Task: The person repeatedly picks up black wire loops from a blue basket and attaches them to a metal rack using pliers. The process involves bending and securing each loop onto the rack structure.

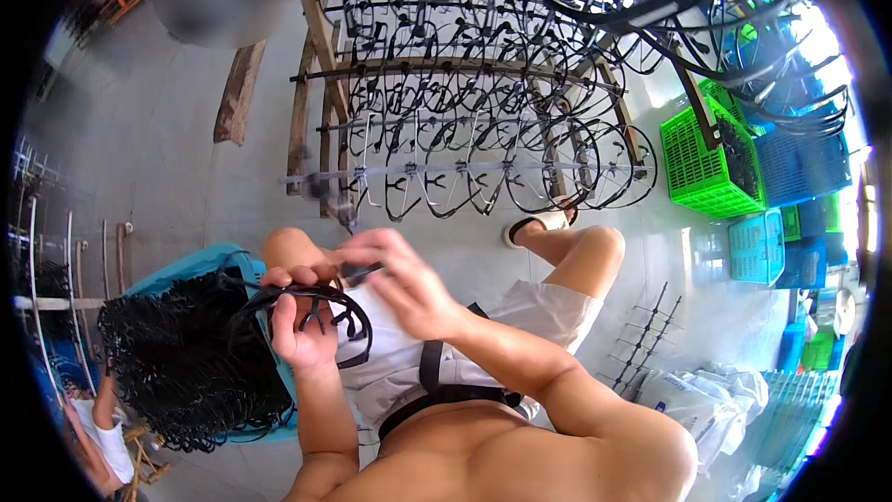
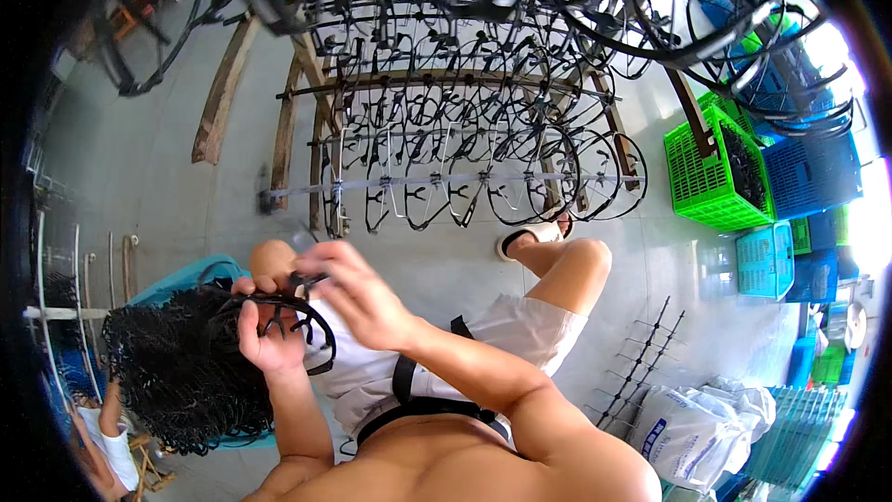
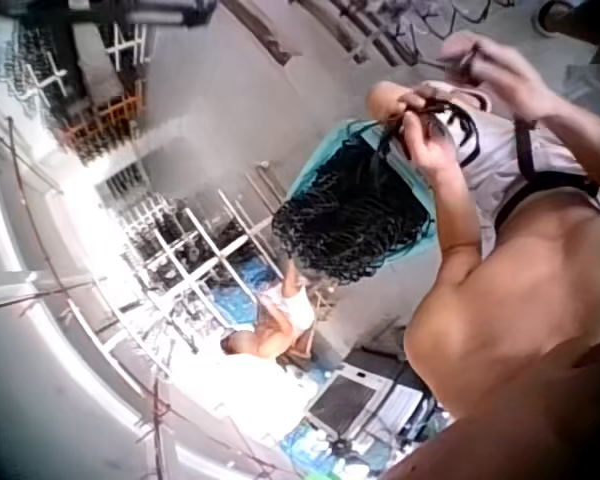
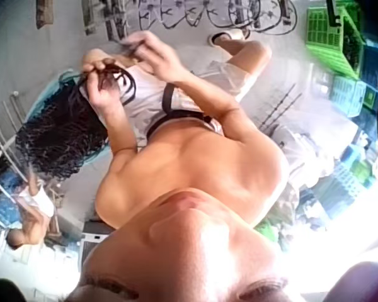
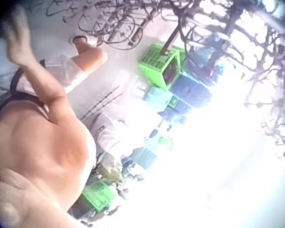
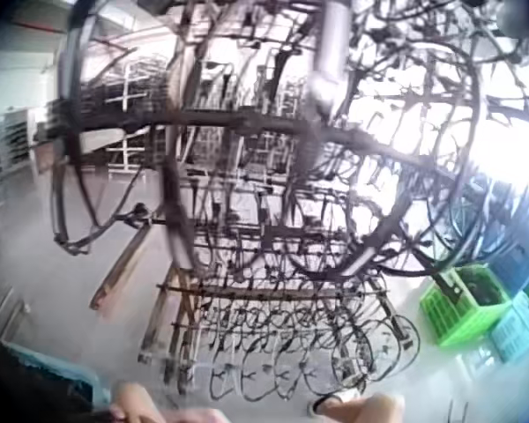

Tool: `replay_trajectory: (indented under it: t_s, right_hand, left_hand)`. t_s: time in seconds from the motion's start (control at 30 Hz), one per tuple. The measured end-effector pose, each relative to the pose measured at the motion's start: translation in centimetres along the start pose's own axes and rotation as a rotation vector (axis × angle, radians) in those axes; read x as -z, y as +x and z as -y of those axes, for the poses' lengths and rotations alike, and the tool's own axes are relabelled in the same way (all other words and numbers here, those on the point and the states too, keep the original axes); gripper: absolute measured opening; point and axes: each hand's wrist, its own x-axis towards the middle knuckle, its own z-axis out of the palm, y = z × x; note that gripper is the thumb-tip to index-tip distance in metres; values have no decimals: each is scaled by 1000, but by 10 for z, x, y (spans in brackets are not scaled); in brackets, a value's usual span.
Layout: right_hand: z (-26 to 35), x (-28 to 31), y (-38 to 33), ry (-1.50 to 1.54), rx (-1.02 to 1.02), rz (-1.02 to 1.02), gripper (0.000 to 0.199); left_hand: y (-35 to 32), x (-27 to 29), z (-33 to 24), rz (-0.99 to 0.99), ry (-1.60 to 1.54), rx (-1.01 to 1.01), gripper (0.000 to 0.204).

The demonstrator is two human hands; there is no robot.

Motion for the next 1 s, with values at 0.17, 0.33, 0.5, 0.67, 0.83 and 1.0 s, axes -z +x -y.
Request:
replay_trajectory:
  t_s: [0.17,0.33,0.5,0.67,0.83,1.0]
  right_hand:
    - [39,88,-65,946,-92,-454,35]
    - [54,155,-97,270,151,-840,30]
    - [29,176,-71,19,-85,-1086,24]
    - [-48,196,-47,76,-181,-964,20]
    - [-69,211,-29,372,-318,-925,23]
    - [-81,221,-17,475,-296,-936,23]
  left_hand:
    - [16,-24,37,307,422,-28,34]
    - [6,-55,75,355,698,299,49]
    - [21,-75,134,373,973,165,35]
    - [29,-82,166,424,1070,140,27]
    - [25,-89,176,365,1086,204,26]
    - [24,-88,177,355,1111,185,23]
